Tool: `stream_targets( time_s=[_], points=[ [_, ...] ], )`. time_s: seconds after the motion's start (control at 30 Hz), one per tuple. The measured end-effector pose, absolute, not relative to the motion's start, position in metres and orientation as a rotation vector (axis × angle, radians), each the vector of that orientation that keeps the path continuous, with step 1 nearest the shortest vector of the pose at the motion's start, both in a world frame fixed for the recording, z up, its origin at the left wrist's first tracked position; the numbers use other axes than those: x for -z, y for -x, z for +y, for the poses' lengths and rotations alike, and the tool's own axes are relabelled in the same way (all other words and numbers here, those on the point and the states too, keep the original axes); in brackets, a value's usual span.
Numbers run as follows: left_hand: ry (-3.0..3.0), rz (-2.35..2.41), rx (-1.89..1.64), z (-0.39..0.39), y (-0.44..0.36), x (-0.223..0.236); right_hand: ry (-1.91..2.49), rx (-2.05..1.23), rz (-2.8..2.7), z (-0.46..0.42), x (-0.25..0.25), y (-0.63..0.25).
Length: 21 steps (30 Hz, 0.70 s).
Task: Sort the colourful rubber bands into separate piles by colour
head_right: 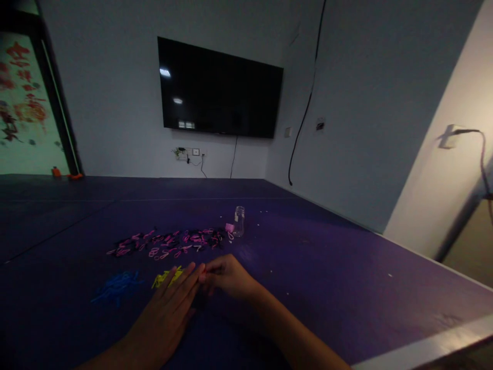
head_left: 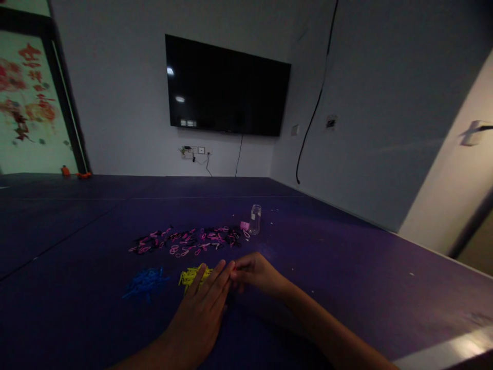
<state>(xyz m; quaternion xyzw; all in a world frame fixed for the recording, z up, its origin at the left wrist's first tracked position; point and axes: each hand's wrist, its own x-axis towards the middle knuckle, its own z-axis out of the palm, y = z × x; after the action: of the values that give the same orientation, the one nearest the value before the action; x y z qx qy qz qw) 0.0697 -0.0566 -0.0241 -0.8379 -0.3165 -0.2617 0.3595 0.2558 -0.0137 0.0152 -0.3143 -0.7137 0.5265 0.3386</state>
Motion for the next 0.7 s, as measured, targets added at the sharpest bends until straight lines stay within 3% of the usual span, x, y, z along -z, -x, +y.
stream_targets(
  time_s=[0.2, 0.43, 0.7],
  points=[
    [2.372, -0.85, 0.611, -0.057, -0.066, 0.021, 0.935, -1.123, -1.946, -0.006, -0.013, -0.265],
    [2.716, -0.478, 0.64, -0.074, -0.062, 0.013, 1.191, -0.296, -2.137, 0.011, -0.02, -0.29],
    [2.779, -0.355, 0.678, -0.077, -0.063, 0.013, 1.159, -0.216, -2.341, 0.021, 0.0, -0.295]
  ],
)
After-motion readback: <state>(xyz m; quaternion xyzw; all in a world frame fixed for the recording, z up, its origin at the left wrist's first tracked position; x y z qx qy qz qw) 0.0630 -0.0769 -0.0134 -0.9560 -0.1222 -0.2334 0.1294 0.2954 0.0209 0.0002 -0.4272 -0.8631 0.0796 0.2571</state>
